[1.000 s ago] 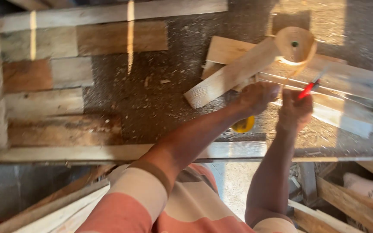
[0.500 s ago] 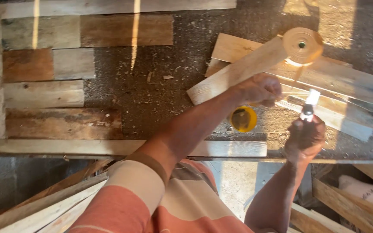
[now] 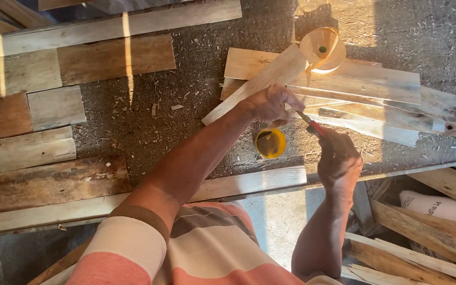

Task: Applying glue and arranging thin wood planks onto a wooden frame to create a surface.

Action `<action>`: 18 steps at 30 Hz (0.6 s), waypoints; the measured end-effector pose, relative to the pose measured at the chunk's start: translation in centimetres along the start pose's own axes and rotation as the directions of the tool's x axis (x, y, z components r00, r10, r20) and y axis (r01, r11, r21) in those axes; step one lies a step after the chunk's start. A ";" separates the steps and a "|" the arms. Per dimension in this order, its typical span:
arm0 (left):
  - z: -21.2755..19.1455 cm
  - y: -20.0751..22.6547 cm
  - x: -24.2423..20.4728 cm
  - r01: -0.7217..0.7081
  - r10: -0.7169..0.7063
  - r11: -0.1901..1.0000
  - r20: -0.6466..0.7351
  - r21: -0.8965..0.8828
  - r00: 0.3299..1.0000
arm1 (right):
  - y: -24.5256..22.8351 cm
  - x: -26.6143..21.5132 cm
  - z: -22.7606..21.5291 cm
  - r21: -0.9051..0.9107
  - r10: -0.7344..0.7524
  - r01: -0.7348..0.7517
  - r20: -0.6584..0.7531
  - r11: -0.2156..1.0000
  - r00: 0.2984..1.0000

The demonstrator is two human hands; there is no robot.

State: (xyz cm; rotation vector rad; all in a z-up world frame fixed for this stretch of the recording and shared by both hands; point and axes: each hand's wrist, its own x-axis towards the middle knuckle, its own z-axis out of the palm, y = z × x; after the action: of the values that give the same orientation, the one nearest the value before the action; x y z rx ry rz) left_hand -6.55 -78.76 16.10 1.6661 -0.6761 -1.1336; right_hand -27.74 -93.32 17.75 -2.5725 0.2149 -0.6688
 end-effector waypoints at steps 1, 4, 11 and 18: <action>0.1 -0.6 0.3 -0.003 0.003 1.000 0.002 0.001 1.000 | -0.6 0.2 -0.3 -0.002 0.000 0.000 -0.003 1.000 1.000; 0.1 -1.5 0.6 -0.072 0.073 0.996 -0.017 0.060 0.997 | -1.6 0.7 -0.5 -0.079 0.020 -0.018 0.029 0.997 0.999; 0.9 0.9 -1.3 0.050 -0.030 0.978 -0.099 0.205 0.995 | -3.8 1.2 0.5 -0.063 0.214 -0.208 0.105 0.976 0.971; 1.5 -2.0 -0.6 -0.054 0.081 0.980 -0.137 0.192 0.987 | -3.6 0.7 0.6 -0.189 0.129 -0.108 0.103 0.976 0.986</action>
State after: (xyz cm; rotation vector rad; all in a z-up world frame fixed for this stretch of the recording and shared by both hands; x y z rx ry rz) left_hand -8.33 -78.12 14.29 1.8500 -0.7594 -0.9132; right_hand -26.76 -90.12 19.28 -2.7373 0.4054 -0.4745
